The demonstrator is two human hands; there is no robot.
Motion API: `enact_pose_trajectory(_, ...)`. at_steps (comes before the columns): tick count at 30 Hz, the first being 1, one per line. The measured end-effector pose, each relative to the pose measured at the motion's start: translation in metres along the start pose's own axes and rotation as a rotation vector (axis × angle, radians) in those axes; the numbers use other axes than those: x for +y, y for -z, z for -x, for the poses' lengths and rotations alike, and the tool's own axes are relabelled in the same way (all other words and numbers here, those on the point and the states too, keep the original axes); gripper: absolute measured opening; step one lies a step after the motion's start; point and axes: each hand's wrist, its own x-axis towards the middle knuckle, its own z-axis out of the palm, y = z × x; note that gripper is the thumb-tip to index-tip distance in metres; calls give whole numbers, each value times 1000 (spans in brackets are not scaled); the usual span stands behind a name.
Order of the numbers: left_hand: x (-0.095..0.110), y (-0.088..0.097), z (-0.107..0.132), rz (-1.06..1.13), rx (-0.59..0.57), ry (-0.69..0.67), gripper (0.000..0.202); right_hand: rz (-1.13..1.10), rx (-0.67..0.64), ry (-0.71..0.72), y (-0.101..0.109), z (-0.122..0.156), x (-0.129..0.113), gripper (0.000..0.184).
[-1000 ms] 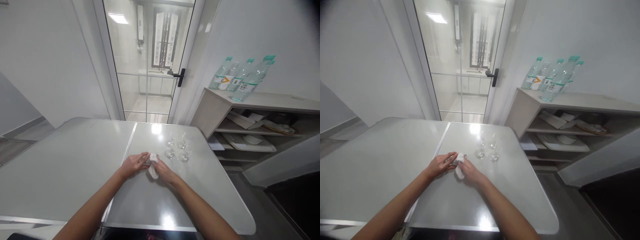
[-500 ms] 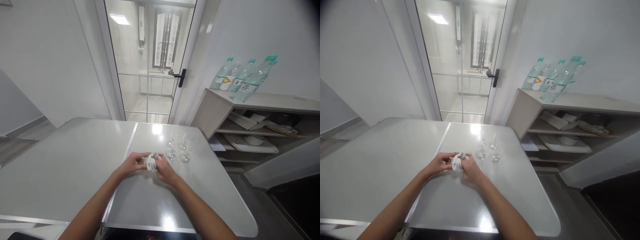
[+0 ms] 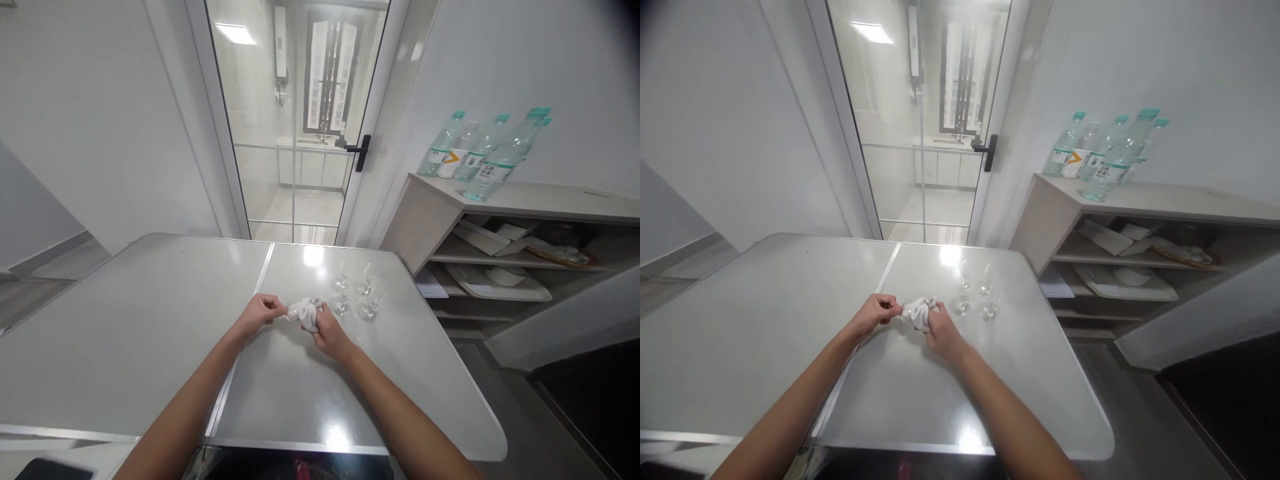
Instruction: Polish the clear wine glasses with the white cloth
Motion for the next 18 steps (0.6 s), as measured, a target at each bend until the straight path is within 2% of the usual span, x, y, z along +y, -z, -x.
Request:
enact_pose_trajectory(1,2,-1,0,45,-29,46,42,56,-36,59,2,0,1,13)
enact_pose_trajectory(3,7,-6,2,35,31,-13,39,71,45,60,-1,0,3,16)
enact_pose_trajectory(5,11,-11,6,-50,160,-190,33,-65,250,-99,-9,-1,3,21)
enact_pose_trajectory(6,12,-13,9,-94,212,-274,31,-201,315,-213,-13,-1,3,29)
enact_pose_trajectory(7,13,-14,12,-128,255,-334,30,-340,336,-305,-17,-2,3,36)
enact_pose_trajectory(9,10,-17,14,-138,331,-358,33,-482,278,-388,-21,-2,1,45)
enact_pose_trajectory(10,8,-19,14,-99,368,-315,37,-475,234,-375,-20,-2,0,44)
enact_pose_trajectory(12,3,-22,10,63,389,-136,42,-318,169,-261,-15,-1,-4,34)
enact_pose_trajectory(15,0,-26,2,299,275,157,46,-25,88,-57,-7,1,-6,16)
enact_pose_trajectory(16,0,-27,2,320,249,191,46,19,93,-31,-5,2,-6,15)
enact_pose_trajectory(18,3,-27,4,248,270,118,41,-21,162,-87,-7,1,-4,16)
